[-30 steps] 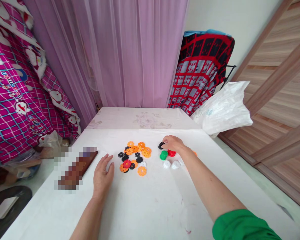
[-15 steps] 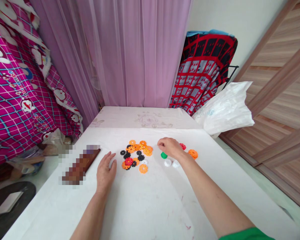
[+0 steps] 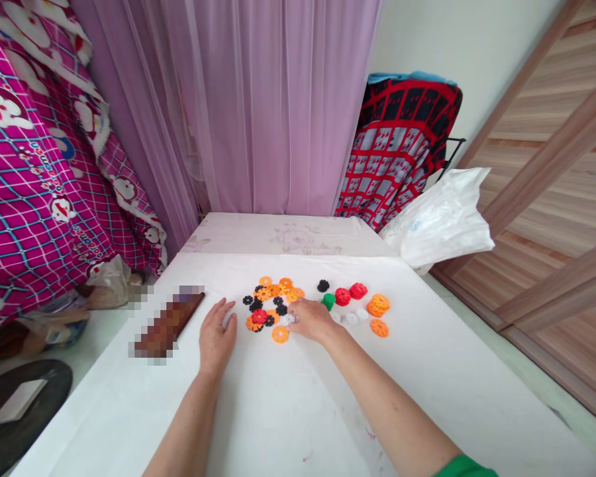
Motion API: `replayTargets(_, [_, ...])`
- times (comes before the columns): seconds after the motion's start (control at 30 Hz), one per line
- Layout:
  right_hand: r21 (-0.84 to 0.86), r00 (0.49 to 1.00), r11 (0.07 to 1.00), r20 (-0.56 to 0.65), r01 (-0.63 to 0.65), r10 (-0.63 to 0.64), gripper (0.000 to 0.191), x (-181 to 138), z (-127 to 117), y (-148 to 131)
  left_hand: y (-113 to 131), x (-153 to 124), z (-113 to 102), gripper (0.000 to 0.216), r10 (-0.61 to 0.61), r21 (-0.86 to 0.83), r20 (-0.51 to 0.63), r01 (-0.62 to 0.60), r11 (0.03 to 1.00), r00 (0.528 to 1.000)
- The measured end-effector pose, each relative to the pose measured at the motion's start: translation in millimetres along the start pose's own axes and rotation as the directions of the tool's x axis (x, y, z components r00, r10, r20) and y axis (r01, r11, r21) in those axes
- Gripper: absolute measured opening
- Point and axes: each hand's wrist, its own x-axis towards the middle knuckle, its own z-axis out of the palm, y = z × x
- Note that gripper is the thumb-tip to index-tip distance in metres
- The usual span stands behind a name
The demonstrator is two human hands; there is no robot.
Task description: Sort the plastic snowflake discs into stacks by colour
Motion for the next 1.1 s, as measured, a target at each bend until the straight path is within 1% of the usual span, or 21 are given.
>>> replayTargets(0.13, [0.018,0.995,0.998,-0.067,-0.068,0.069,0.022,-9,10,-10,-1,1,-1,0.032,-0.011,-0.001,0.015,0.011,1.000,1.000])
replayTargets(0.23, [0.060,0.984,0.994,-0.148,-0.087,0.095,0.022,-27,12,-8,-1,1,-2,0.033,-0.011,-0.008,0.026,0.011,1.000,1.000])
replayTargets(0.3, [0.110,0.967,0.987,-0.213,-0.117,0.138,0.022,-42,9,3,-1,1,-2,0.033,-0.008,-0.013,0.025,0.009,1.000,1.000])
replayTargets(0.4, [0.158,0.920,0.961,-0.288,-0.228,0.266,0.022,-60,-2,35,0,1,-3,0.033,0.002,-0.011,0.036,-0.002,1.000,0.999])
replayTargets(0.47, [0.156,0.897,0.940,-0.288,-0.302,0.336,0.023,-66,-10,56,0,1,-3,0.033,0.009,-0.012,0.042,-0.009,1.000,0.999])
replayTargets(0.53, [0.131,0.893,0.931,-0.263,-0.341,0.365,0.025,-67,-16,72,1,1,-2,0.032,0.009,-0.013,0.033,-0.009,1.000,0.999])
replayTargets(0.63, [0.081,0.908,0.935,-0.225,-0.345,0.354,0.025,-63,-19,80,2,1,-2,0.032,-0.004,-0.013,0.014,0.004,1.000,1.000])
replayTargets(0.77, [0.052,0.929,0.951,-0.202,-0.305,0.309,0.023,-56,-16,75,3,1,-4,0.033,-0.018,-0.001,0.035,0.018,1.000,0.999])
replayTargets(0.87, [0.039,0.934,0.956,-0.205,-0.290,0.292,0.023,-54,-15,72,3,2,-4,0.033,-0.017,0.003,0.041,0.016,1.000,0.999])
replayTargets(1.0, [0.051,0.935,0.959,-0.216,-0.277,0.282,0.021,-61,-17,73,0,2,-3,0.032,-0.011,0.001,0.030,0.011,1.000,0.999])
replayTargets(1.1, [0.114,0.927,0.956,-0.236,-0.270,0.290,0.019,-72,-16,70,-1,2,-3,0.032,0.002,0.011,0.026,-0.003,1.000,1.000])
